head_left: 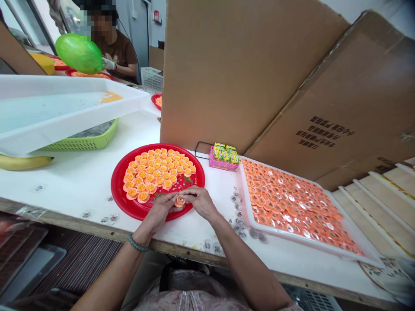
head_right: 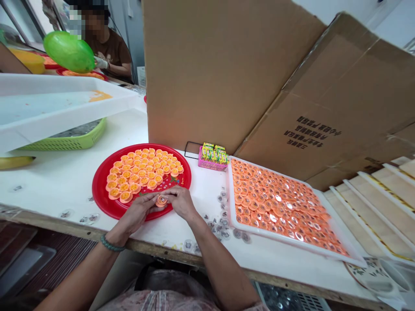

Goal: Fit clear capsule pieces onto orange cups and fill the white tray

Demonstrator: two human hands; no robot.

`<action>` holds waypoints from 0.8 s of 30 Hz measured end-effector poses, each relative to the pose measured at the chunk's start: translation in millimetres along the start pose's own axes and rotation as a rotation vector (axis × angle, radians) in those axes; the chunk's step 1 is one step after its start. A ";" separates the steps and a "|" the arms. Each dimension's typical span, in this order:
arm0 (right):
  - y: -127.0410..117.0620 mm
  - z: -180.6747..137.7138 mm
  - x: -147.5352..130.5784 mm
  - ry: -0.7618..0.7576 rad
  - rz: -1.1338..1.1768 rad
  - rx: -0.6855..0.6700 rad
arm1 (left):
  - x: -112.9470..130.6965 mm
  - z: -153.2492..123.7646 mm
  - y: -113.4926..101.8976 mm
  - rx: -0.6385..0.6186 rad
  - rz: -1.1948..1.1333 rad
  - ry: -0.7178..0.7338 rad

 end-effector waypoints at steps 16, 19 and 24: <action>-5.2 11.7 -8.3 -0.007 -0.051 -0.140 | 4.3 -6.8 0.7 -0.017 -0.076 -0.008; -4.0 10.4 -3.5 0.022 -0.035 -0.159 | 4.1 -7.0 0.9 -0.035 -0.051 0.011; -0.8 6.7 -2.9 0.078 0.007 -0.190 | 0.7 -6.9 3.9 -0.111 0.139 0.041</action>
Point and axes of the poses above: each hand's wrist, its own z-axis towards the middle knuckle, its own y-axis out of the palm, x = y × z, the point moved 4 cm from there along z, towards the middle knuckle, and after that the axes turned 12 degrees about -y, right-handed, at the moved point
